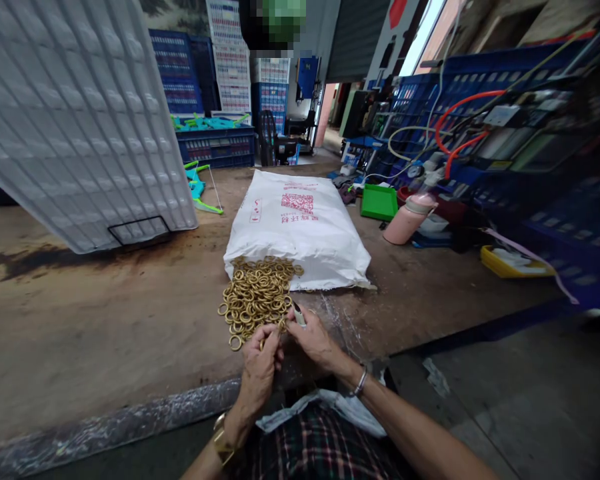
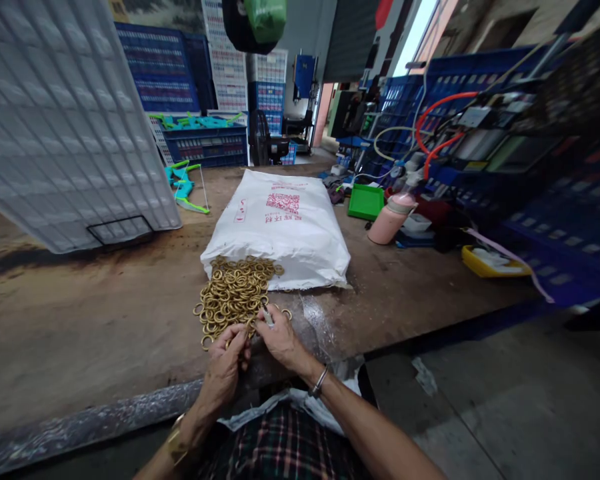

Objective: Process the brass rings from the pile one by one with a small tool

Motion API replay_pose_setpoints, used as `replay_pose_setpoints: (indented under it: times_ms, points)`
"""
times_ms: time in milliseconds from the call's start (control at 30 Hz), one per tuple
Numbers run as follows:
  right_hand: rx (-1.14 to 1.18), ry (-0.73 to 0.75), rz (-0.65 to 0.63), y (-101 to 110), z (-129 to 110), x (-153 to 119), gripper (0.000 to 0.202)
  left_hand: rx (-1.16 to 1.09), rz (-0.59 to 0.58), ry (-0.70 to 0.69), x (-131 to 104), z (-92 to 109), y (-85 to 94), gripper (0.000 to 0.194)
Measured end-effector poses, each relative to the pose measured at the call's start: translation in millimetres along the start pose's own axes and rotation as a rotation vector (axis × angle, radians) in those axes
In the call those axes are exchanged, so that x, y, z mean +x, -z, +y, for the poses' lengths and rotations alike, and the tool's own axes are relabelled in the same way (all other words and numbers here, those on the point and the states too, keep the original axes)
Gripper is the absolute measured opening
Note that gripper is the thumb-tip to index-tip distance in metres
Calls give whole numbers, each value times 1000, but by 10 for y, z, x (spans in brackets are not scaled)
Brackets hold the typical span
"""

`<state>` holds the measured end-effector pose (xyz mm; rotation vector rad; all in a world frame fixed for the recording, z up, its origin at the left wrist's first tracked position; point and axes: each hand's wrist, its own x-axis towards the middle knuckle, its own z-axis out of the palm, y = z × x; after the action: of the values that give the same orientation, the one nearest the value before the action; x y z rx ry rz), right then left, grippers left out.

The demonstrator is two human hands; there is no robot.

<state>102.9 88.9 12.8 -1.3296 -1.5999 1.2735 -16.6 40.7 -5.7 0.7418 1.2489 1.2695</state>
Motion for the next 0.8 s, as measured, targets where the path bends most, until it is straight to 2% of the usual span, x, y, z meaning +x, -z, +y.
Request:
replay_pose_setpoints:
  times_ms: [267, 367, 433, 533, 633, 700, 800]
  points:
    - [0, 10, -12, -39, 48, -41, 8, -72, -36, 52, -12, -27, 20, 34]
    - [-14, 32, -30, -24, 34, -37, 9, -10, -30, 38, -7, -13, 24, 32]
    - [-46, 43, -49, -4, 1, -25, 13, 103, -9, -3, -4, 13, 31, 31]
    - [-117, 48, -68, 21, -45, 2, 18, 268, -13, -160, 6, 53, 44, 25]
    - [-151, 50, -72, 28, -54, 25, 19, 332, -35, -268, 15, 77, 56, 23]
    - [-147, 59, -66, 28, -48, 25, 20, 309, -71, -191, 13, 88, 59, 26]
    - [-110, 64, -68, 24, -42, 6, 20, 184, -156, 54, -1, 106, 49, 31]
